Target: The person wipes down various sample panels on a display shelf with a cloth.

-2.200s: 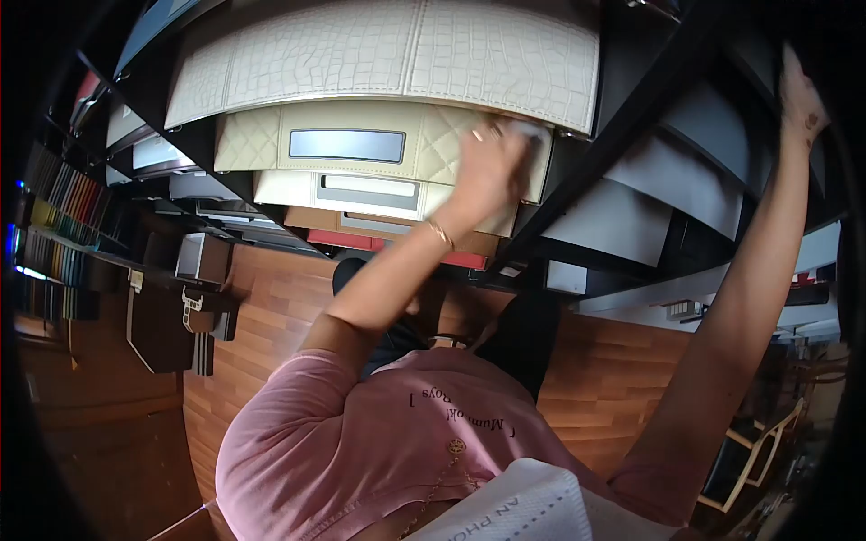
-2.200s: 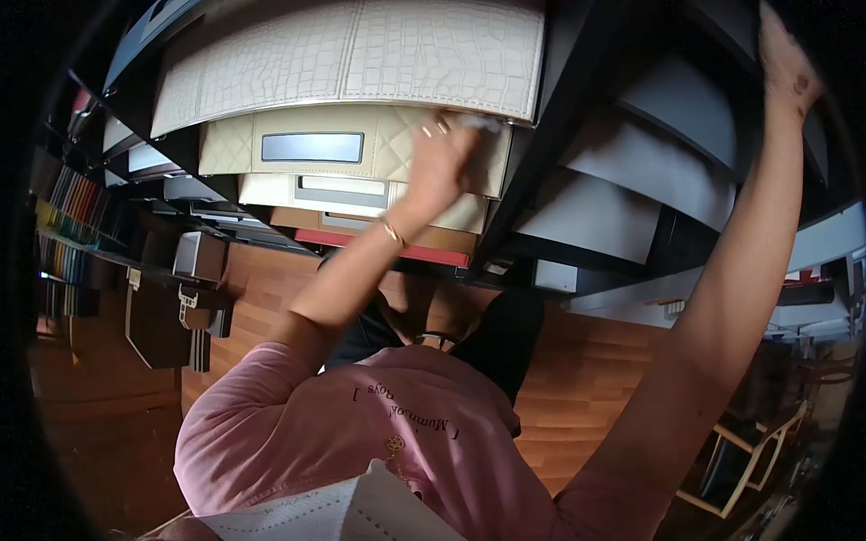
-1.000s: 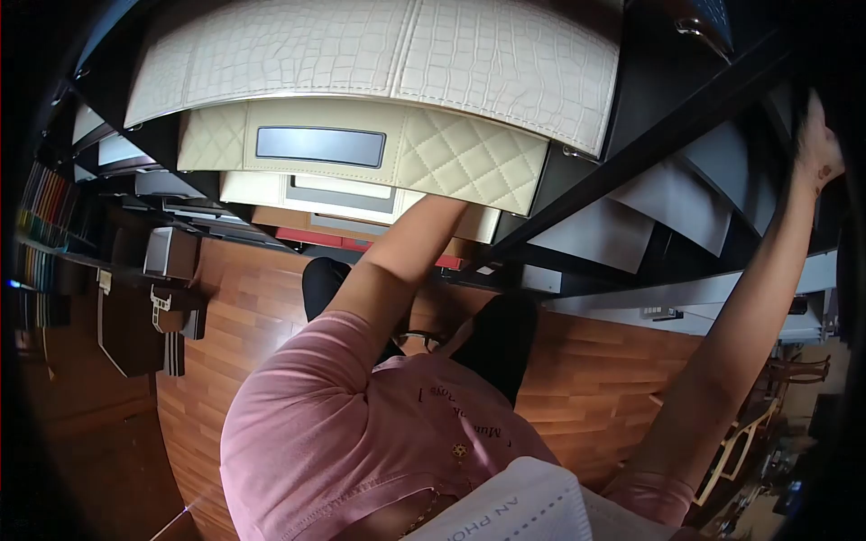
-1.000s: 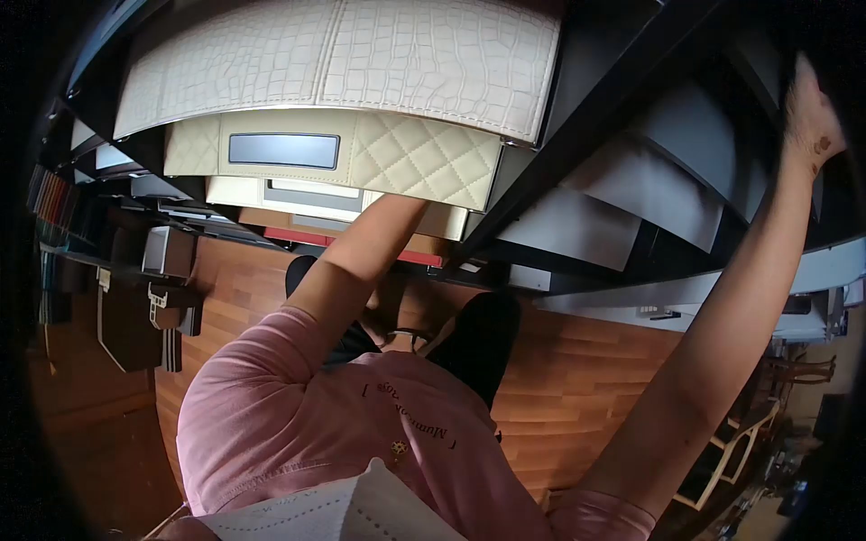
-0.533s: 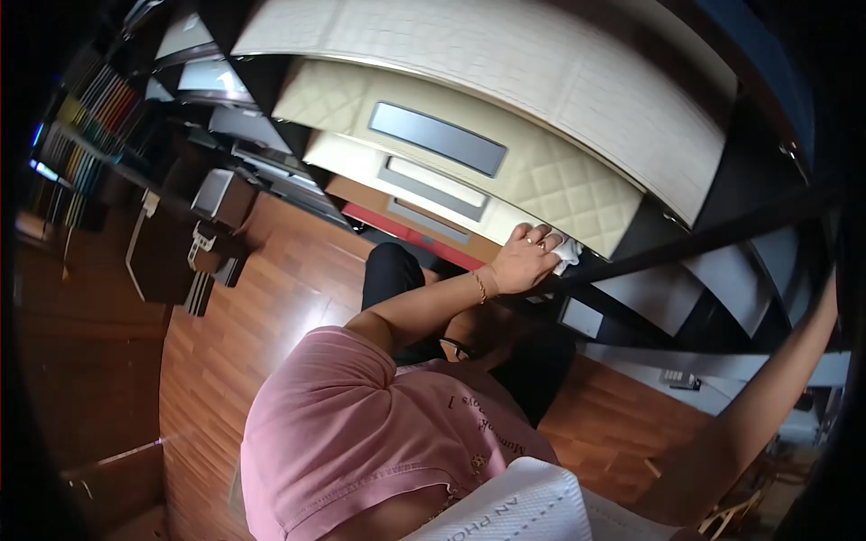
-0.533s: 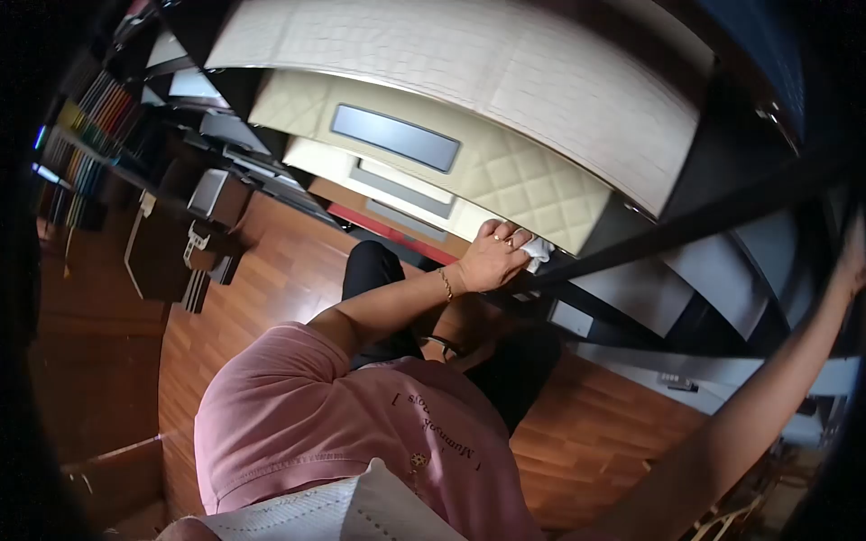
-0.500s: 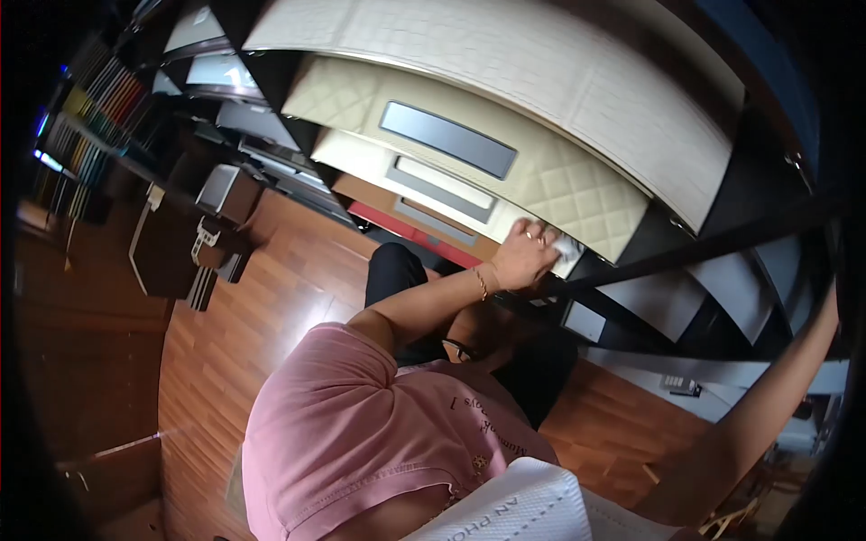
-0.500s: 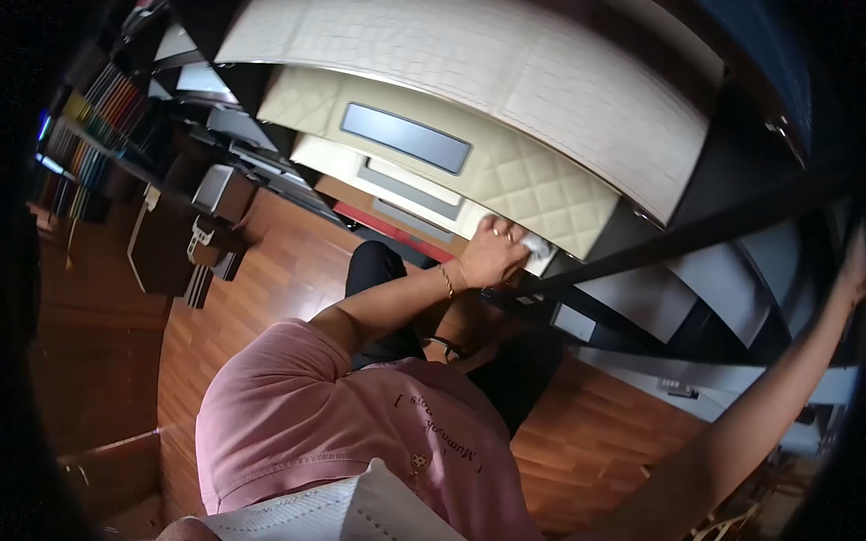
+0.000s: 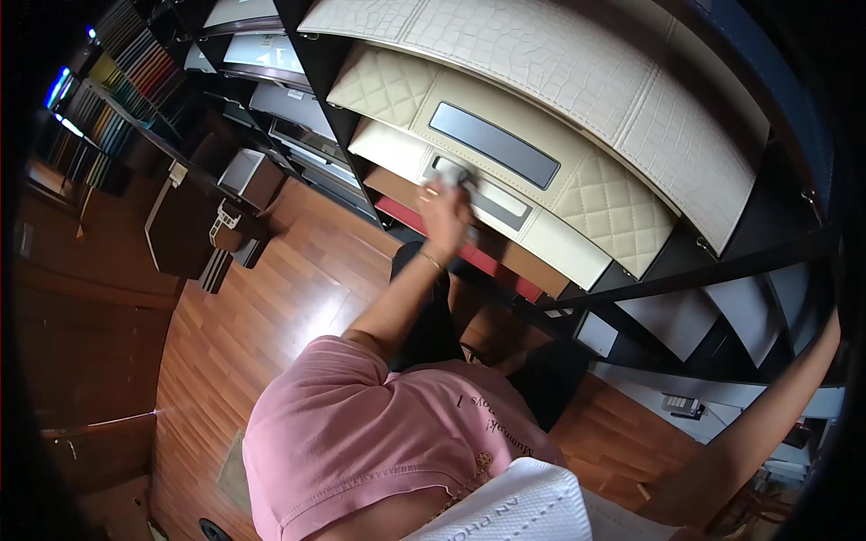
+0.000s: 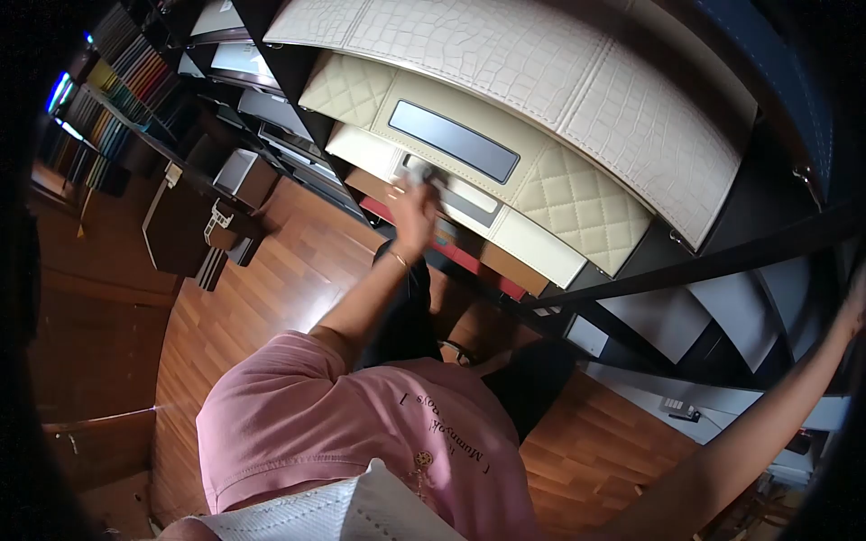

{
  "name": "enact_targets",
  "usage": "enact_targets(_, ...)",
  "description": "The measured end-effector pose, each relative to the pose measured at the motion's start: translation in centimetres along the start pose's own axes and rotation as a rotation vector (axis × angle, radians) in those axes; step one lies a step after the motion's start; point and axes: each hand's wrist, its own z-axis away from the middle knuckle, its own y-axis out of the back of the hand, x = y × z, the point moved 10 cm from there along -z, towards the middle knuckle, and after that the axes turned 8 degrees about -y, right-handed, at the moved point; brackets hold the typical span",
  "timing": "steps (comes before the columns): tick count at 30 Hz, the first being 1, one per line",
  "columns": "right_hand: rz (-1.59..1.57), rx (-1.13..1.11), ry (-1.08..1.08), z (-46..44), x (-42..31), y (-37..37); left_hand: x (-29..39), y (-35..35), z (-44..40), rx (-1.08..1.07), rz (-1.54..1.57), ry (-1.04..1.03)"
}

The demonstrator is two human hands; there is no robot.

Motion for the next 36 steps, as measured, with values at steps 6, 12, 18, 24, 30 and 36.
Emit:
enact_targets(6,-0.659,0.106,0.103,-4.8,-7.4,11.6,11.7,-1.8,5.2,-0.339,0.255,-0.410)
enact_targets(12,-0.210,-0.407,-0.316,-6.9,-7.8,9.7,-3.7,3.6,-1.1,-0.068,-0.026,0.028)
enact_targets(18,-0.668,0.107,0.123,-4.7,-7.2,11.4,-15.8,6.2,-5.2,0.067,-0.401,0.268)
enact_targets(24,-0.662,0.106,0.138,-4.6,-7.0,10.9,-14.3,1.8,-12.6,0.158,-0.051,-0.060)
enact_targets(30,-0.633,0.080,0.125,-4.5,-7.1,10.6,-10.4,-2.5,-16.7,0.181,-0.042,0.056)
enact_targets(36,-0.378,-0.128,-0.072,-5.6,-7.5,9.6,8.0,-11.3,-8.6,-0.242,0.315,0.003)
